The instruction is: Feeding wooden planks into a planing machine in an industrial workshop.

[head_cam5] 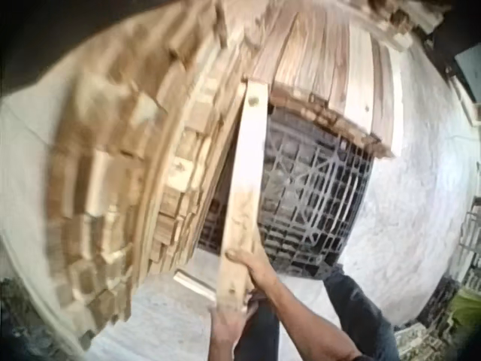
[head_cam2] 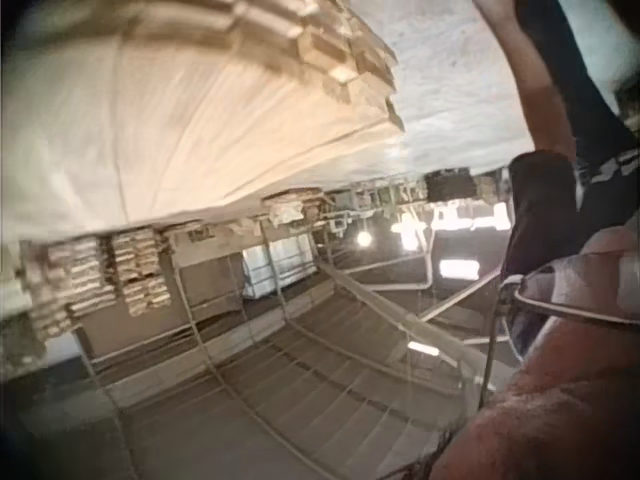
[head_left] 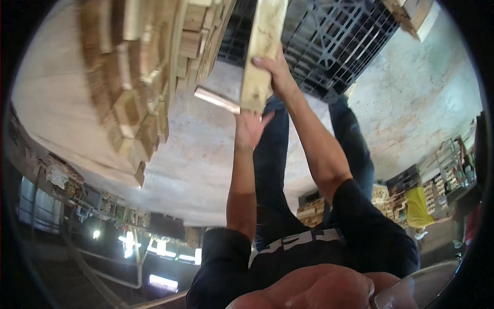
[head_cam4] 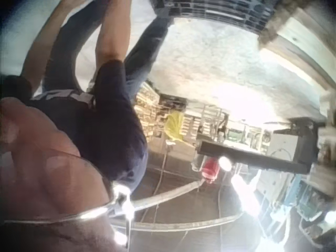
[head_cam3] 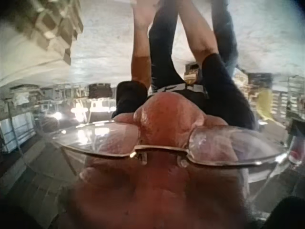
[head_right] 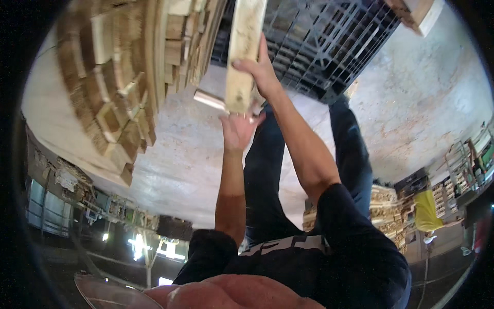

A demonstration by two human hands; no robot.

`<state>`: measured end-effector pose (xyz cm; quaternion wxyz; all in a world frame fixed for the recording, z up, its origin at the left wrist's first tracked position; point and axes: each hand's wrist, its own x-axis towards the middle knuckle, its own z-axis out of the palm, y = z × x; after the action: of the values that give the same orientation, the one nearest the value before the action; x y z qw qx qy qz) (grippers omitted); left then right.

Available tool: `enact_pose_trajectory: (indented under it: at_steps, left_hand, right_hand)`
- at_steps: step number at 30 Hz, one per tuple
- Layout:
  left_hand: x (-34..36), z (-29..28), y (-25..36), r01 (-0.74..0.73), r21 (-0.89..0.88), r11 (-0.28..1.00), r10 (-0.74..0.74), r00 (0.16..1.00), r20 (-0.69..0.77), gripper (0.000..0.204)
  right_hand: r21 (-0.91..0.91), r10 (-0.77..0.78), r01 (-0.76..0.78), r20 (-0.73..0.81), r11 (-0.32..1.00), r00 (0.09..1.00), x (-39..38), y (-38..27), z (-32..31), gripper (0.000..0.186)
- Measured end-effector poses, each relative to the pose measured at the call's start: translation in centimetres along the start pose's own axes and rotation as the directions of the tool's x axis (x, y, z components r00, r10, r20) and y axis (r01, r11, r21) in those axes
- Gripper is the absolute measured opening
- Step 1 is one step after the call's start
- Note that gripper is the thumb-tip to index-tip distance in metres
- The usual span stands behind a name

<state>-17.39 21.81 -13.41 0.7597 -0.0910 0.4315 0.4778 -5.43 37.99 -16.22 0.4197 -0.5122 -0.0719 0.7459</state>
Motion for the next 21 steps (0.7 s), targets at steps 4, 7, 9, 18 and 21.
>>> enact_pose_trajectory:
  at_steps: [4, 7, 9, 18, 21]
  left_hand:
    - [-8.3, 4.3, -0.9, 0.197, 0.066, 0.978, -0.189, 0.975, -0.113, 0.095]
    - [-13.7, 6.6, -1.1, 0.228, 0.092, 0.969, -0.206, 0.959, -0.196, 0.085]
    - [-16.0, 7.9, -1.0, 0.226, 0.103, 0.969, -0.201, 0.957, -0.210, 0.083]
    - [-22.4, 14.4, -1.3, 0.269, 0.246, 0.931, -0.199, 0.941, -0.275, 0.074]
    - [-22.2, 17.6, -0.5, 0.294, 0.349, 0.890, -0.195, 0.937, -0.290, 0.076]
  right_hand:
    - [-0.022, 0.073, -0.072, 0.007, 0.997, 0.997, -6.0, -7.7, -2.7, 0.088]
    - [0.121, 0.300, -0.303, 0.043, 0.945, 0.953, -11.1, -12.6, -4.4, 0.065]
    - [0.197, 0.338, -0.335, 0.019, 0.921, 0.941, -14.7, -15.0, -4.2, 0.060]
    - [0.331, 0.443, -0.434, 0.050, 0.838, 0.895, -20.8, -16.8, -7.8, 0.056]
    - [0.352, 0.371, -0.359, 0.035, 0.864, 0.928, -24.1, -19.7, -8.2, 0.062]
